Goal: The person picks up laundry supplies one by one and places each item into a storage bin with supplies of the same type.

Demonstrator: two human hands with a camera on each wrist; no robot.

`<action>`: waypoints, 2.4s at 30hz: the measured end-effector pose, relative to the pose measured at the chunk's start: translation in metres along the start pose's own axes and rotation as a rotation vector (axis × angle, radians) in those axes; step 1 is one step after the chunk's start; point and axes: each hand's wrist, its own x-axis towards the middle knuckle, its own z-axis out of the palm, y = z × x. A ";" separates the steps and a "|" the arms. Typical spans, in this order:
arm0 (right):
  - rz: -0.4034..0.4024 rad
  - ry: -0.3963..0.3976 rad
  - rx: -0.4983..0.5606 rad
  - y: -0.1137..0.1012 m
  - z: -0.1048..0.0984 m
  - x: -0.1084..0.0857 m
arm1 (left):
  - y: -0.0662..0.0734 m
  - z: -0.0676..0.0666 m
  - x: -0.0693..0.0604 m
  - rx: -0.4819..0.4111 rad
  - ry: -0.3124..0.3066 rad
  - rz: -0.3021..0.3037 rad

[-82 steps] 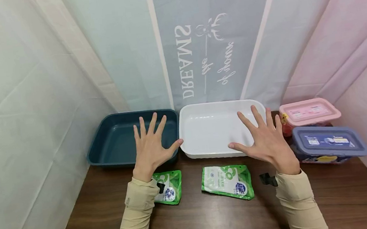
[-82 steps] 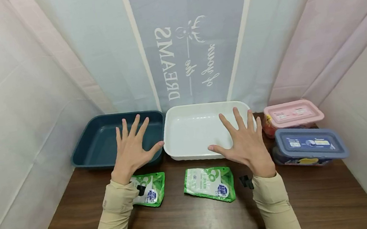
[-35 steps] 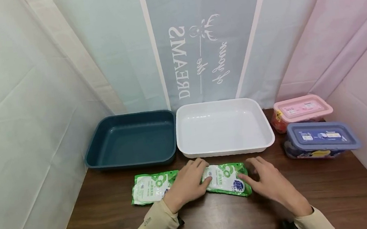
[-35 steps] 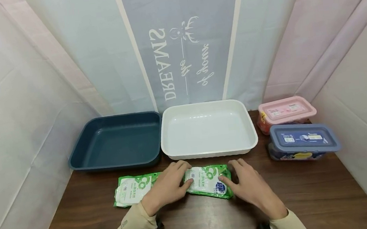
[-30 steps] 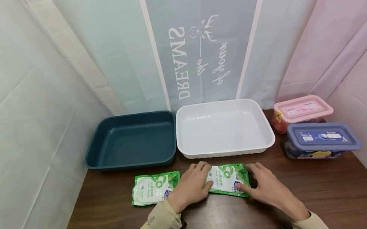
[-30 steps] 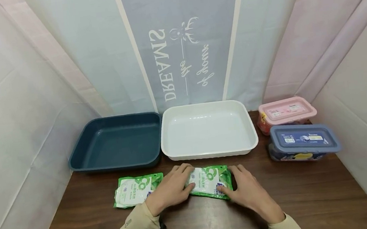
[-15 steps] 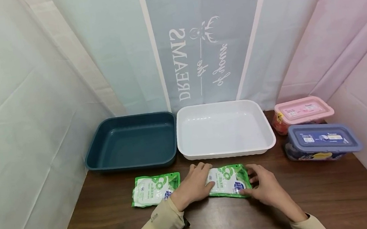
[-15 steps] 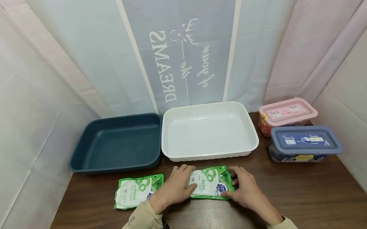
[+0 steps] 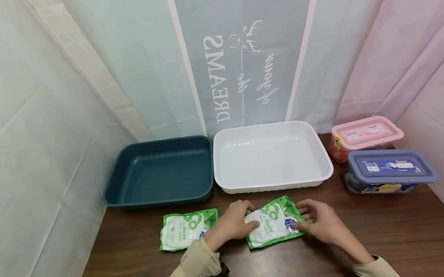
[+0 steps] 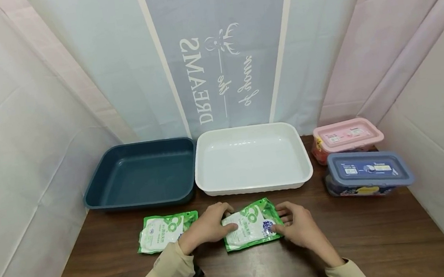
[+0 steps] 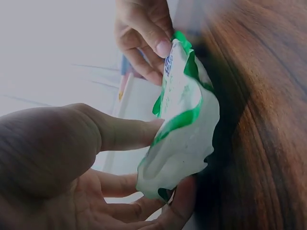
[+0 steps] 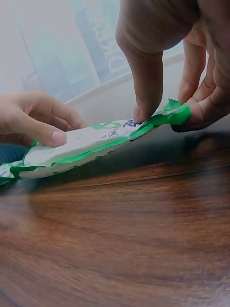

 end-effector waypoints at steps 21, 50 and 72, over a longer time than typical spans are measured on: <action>-0.027 -0.087 0.261 -0.006 -0.015 0.004 | -0.017 -0.005 -0.005 -0.613 -0.275 -0.041; -0.079 -0.368 0.829 -0.026 0.006 -0.003 | -0.007 -0.021 -0.033 -0.773 -0.168 0.003; -0.076 -0.247 0.710 -0.073 0.013 0.037 | -0.024 -0.058 -0.053 -0.861 -0.117 0.104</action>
